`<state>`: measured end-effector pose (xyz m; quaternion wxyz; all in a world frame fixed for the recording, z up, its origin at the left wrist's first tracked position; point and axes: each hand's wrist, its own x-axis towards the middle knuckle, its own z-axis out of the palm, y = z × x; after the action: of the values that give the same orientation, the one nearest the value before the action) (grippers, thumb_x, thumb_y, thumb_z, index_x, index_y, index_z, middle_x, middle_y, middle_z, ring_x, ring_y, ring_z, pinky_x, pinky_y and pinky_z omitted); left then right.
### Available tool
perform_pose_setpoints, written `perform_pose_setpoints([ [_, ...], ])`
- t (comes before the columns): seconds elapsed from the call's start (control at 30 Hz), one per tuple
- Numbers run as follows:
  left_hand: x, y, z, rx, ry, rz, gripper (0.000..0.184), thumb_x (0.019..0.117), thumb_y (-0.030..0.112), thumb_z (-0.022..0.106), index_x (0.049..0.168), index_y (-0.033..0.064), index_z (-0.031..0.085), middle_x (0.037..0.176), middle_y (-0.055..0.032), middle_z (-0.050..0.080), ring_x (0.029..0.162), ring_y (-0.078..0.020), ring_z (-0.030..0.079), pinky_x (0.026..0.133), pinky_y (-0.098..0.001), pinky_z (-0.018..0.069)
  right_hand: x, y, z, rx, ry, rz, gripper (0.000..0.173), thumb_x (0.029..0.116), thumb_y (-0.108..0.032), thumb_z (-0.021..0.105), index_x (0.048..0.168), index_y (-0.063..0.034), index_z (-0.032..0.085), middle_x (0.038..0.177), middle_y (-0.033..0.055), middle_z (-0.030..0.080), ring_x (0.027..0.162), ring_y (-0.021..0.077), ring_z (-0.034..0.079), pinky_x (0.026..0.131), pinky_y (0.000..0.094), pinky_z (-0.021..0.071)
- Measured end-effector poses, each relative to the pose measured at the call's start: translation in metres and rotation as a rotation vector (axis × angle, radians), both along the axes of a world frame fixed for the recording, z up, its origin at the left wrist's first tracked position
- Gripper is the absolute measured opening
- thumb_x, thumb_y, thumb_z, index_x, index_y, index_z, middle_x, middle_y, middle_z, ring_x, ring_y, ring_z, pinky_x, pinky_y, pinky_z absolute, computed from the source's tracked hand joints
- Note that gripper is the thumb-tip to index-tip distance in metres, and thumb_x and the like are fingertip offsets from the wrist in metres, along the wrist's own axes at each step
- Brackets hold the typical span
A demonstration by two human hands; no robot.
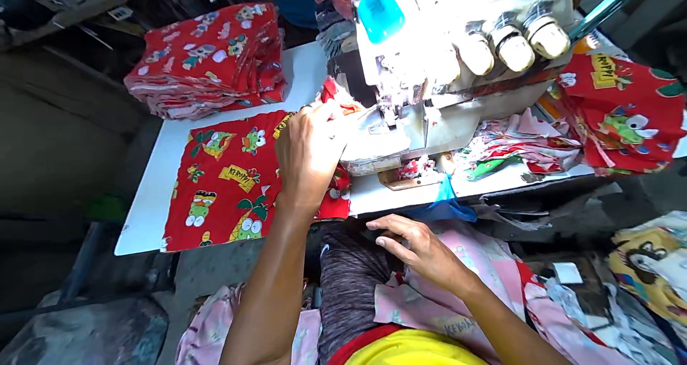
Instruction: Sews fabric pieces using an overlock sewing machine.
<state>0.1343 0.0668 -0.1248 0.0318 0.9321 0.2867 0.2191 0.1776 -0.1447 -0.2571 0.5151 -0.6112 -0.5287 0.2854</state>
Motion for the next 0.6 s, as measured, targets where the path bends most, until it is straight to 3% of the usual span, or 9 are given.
perform_pose_setpoints([
  [0.17,-0.053,-0.033,-0.002,-0.067,-0.069,-0.069,0.018,0.0993,0.023,0.065,0.100,0.0053,0.069,0.084,-0.0150,0.063,0.068,-0.0310,0.060,0.058,-0.0492,0.0455,0.009,0.007,0.015,0.059,0.003,-0.060,0.036,0.1068,-0.026,0.054,0.132,-0.0029,0.065,0.123,0.0084,0.071,0.101,0.0090,0.070,0.091,0.0247,0.0575],
  [0.27,-0.058,-0.048,-0.005,-0.093,-0.096,-0.057,0.018,0.0989,0.025,0.066,0.099,0.0074,0.072,0.084,-0.0101,0.065,0.065,-0.0242,0.058,0.057,-0.0442,0.0458,0.014,0.014,0.026,0.139,0.062,-0.089,0.042,0.1067,-0.028,0.055,0.140,-0.0032,0.057,0.122,0.0055,0.071,0.100,0.0084,0.070,0.090,0.0263,0.0586],
  [0.37,-0.054,-0.069,-0.016,-0.109,-0.108,-0.092,0.015,0.0962,0.025,0.068,0.095,0.0116,0.075,0.081,-0.0031,0.068,0.064,-0.0173,0.062,0.055,-0.0390,0.0488,0.022,0.020,0.038,0.244,0.115,-0.077,0.053,0.1088,-0.033,0.049,0.152,-0.0029,0.043,0.134,0.0058,0.065,0.116,0.0098,0.065,0.101,0.0288,0.0547],
  [0.4,-0.051,-0.076,-0.021,-0.112,-0.110,-0.124,0.015,0.0957,0.026,0.068,0.094,0.0126,0.076,0.080,-0.0018,0.068,0.064,-0.0165,0.063,0.054,-0.0381,0.0490,0.026,0.019,0.041,0.256,0.121,-0.083,0.056,0.1092,-0.038,0.046,0.152,-0.0026,0.043,0.137,0.0053,0.063,0.122,0.0082,0.063,0.105,0.0282,0.0522],
  [0.47,-0.042,-0.089,-0.030,-0.109,-0.123,-0.199,0.014,0.0946,0.025,0.070,0.093,0.0120,0.076,0.078,-0.0026,0.068,0.062,-0.0184,0.064,0.052,-0.0389,0.0489,0.034,0.017,0.045,0.241,0.112,-0.165,0.052,0.1087,-0.043,0.043,0.139,-0.0048,0.060,0.131,0.0017,0.066,0.118,0.0048,0.062,0.102,0.0268,0.0514],
  [0.5,-0.035,-0.094,-0.034,-0.098,-0.128,-0.225,0.012,0.0940,0.022,0.071,0.092,0.0121,0.076,0.079,-0.0030,0.069,0.063,-0.0193,0.065,0.052,-0.0393,0.0491,0.039,0.016,0.046,0.229,0.103,-0.245,0.044,0.1085,-0.040,0.046,0.126,-0.0069,0.068,0.120,-0.0010,0.068,0.108,0.0030,0.064,0.094,0.0248,0.0537],
  [0.53,-0.028,-0.098,-0.038,-0.079,-0.128,-0.246,0.011,0.0938,0.020,0.071,0.092,0.0117,0.077,0.081,-0.0038,0.070,0.065,-0.0204,0.066,0.053,-0.0399,0.0502,0.045,0.015,0.045,0.228,0.098,-0.330,0.032,0.1076,-0.031,0.051,0.115,-0.0072,0.071,0.109,-0.0016,0.069,0.096,0.0028,0.065,0.085,0.0235,0.0555],
  [0.6,-0.012,-0.104,-0.045,-0.010,-0.132,-0.277,0.011,0.0933,0.020,0.072,0.090,0.0115,0.078,0.082,-0.0049,0.069,0.071,-0.0222,0.067,0.057,-0.0398,0.0510,0.059,0.011,0.045,0.240,0.069,-0.484,0.015,0.1029,-0.016,0.061,0.108,-0.0056,0.070,0.097,0.0002,0.069,0.081,0.0036,0.066,0.072,0.0216,0.0576],
])
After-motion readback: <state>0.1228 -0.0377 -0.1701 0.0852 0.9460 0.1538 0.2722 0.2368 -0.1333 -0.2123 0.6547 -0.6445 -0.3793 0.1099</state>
